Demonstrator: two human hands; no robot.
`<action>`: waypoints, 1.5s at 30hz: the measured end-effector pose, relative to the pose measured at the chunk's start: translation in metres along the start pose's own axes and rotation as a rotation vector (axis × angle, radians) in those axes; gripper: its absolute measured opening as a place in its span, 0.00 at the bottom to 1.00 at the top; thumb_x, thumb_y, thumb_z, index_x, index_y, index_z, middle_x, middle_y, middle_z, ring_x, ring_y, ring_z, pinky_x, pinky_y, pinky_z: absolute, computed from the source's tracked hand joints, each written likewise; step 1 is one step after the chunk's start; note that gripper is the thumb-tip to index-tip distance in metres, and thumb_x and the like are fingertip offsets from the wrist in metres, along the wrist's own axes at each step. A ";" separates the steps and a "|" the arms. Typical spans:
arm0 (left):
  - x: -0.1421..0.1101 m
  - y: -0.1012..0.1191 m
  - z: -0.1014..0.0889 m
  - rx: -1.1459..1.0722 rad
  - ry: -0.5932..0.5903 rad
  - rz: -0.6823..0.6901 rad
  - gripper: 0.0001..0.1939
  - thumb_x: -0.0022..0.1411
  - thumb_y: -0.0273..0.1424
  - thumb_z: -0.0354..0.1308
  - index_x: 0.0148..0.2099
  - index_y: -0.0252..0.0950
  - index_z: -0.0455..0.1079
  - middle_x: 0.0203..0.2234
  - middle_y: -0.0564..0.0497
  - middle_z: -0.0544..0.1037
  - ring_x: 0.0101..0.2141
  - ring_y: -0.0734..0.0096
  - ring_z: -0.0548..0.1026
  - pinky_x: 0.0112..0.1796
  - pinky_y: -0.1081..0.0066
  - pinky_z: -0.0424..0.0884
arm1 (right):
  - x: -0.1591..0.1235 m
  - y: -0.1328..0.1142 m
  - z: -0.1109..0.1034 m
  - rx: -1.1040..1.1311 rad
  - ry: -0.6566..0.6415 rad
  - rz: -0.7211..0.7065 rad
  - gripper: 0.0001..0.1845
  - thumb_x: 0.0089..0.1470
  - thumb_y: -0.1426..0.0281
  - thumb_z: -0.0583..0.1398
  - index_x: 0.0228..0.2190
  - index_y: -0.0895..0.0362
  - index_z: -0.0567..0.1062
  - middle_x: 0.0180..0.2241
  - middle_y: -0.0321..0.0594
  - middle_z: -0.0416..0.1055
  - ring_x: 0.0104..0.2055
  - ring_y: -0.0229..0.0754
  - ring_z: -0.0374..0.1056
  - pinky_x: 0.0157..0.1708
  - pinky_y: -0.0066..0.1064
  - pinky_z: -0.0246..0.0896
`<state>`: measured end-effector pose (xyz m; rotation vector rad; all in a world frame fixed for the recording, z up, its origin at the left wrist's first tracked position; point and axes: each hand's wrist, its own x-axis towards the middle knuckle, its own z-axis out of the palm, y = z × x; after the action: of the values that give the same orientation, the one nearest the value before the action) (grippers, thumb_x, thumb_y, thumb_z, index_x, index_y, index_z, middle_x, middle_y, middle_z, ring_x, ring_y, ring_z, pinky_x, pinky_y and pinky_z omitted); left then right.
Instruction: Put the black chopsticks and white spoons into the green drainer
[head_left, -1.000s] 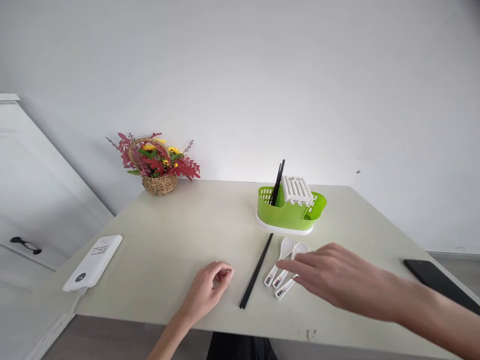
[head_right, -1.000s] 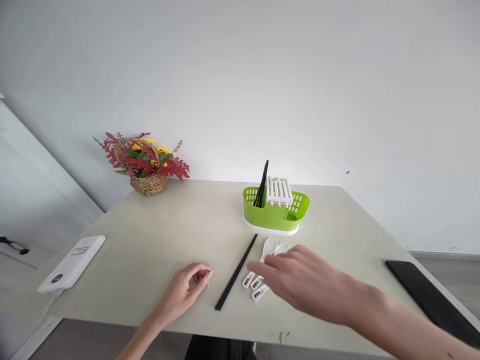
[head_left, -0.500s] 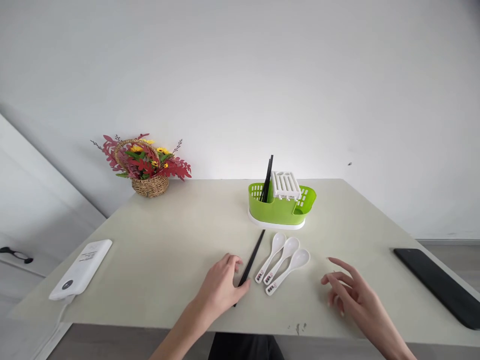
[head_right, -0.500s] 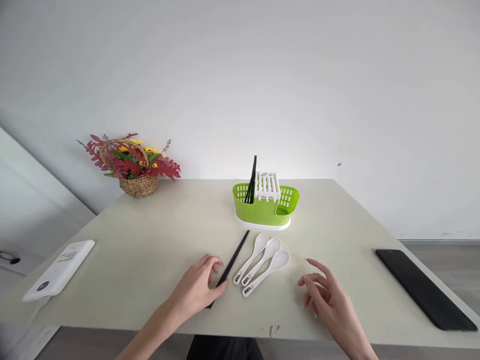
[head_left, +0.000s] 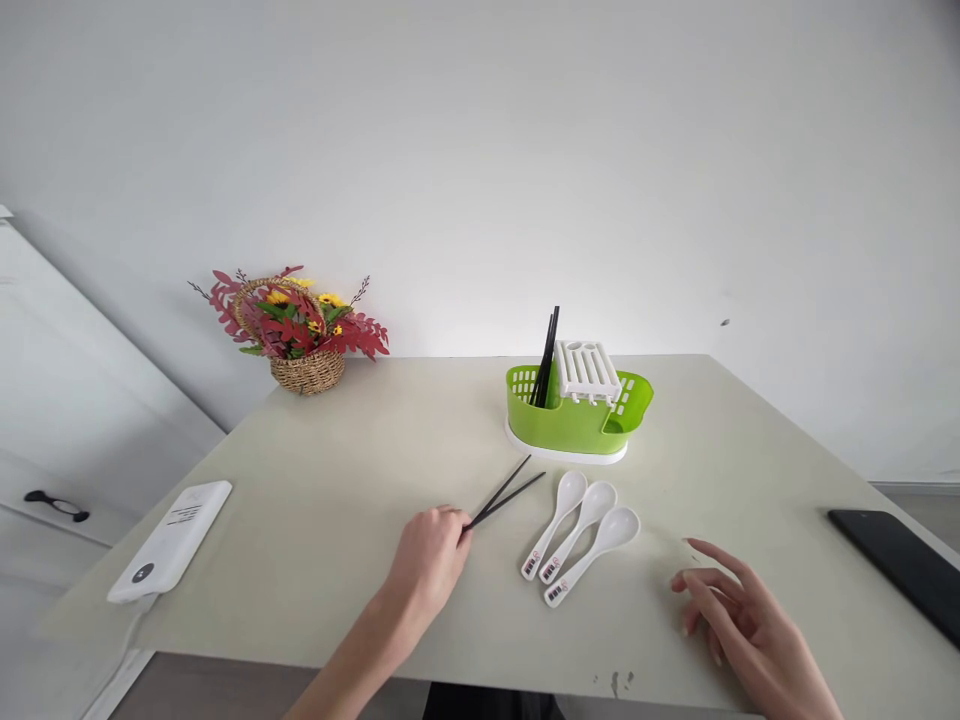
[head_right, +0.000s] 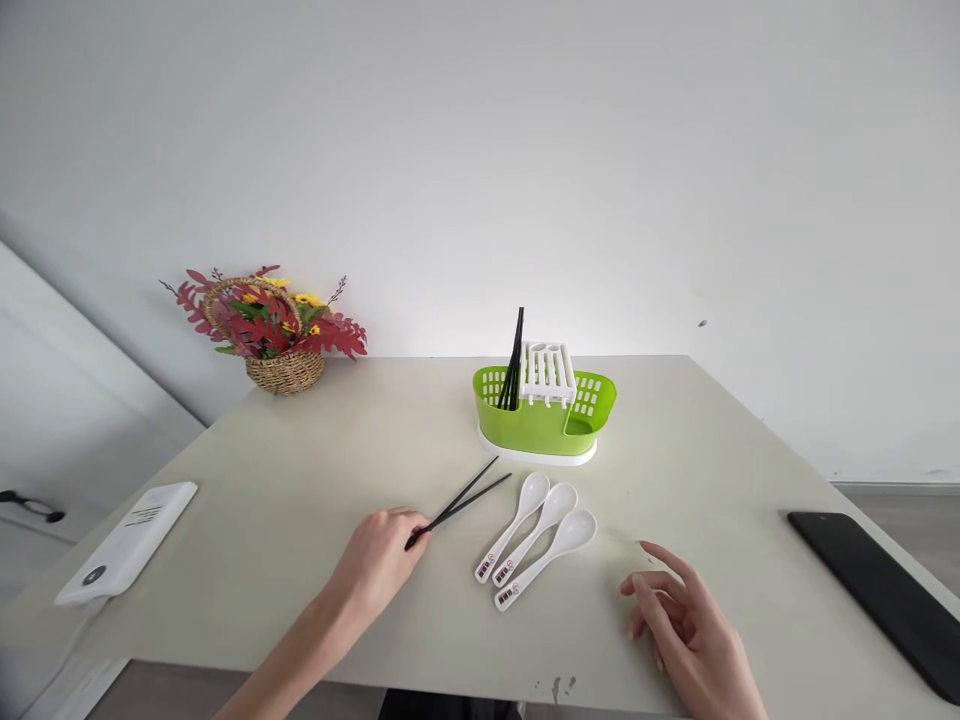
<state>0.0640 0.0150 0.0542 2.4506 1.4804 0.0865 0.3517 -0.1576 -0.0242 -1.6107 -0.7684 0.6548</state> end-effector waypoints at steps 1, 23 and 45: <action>-0.001 -0.004 -0.003 -0.095 0.029 0.004 0.11 0.67 0.24 0.57 0.38 0.37 0.81 0.36 0.46 0.85 0.36 0.59 0.83 0.37 0.68 0.72 | -0.001 -0.001 0.000 0.000 -0.003 0.003 0.34 0.55 0.44 0.63 0.55 0.51 0.71 0.35 0.41 0.78 0.24 0.39 0.70 0.18 0.28 0.60; -0.061 -0.030 0.018 -1.109 0.087 0.064 0.15 0.67 0.42 0.64 0.36 0.37 0.82 0.31 0.48 0.83 0.33 0.66 0.77 0.35 0.71 0.70 | 0.018 -0.176 0.141 -0.229 -0.866 -0.625 0.19 0.68 0.55 0.57 0.37 0.56 0.78 0.33 0.38 0.75 0.30 0.35 0.66 0.30 0.27 0.65; -0.068 -0.061 0.028 -0.927 0.098 0.056 0.15 0.69 0.42 0.61 0.38 0.39 0.84 0.29 0.52 0.83 0.31 0.64 0.78 0.31 0.73 0.68 | -0.007 -0.191 0.154 -0.359 -0.836 -0.793 0.12 0.70 0.63 0.56 0.39 0.53 0.78 0.33 0.37 0.76 0.29 0.35 0.70 0.28 0.27 0.64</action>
<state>-0.0148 -0.0236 0.0174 1.7276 1.0440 0.7312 0.2049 -0.0471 0.1381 -1.1283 -2.0944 0.5975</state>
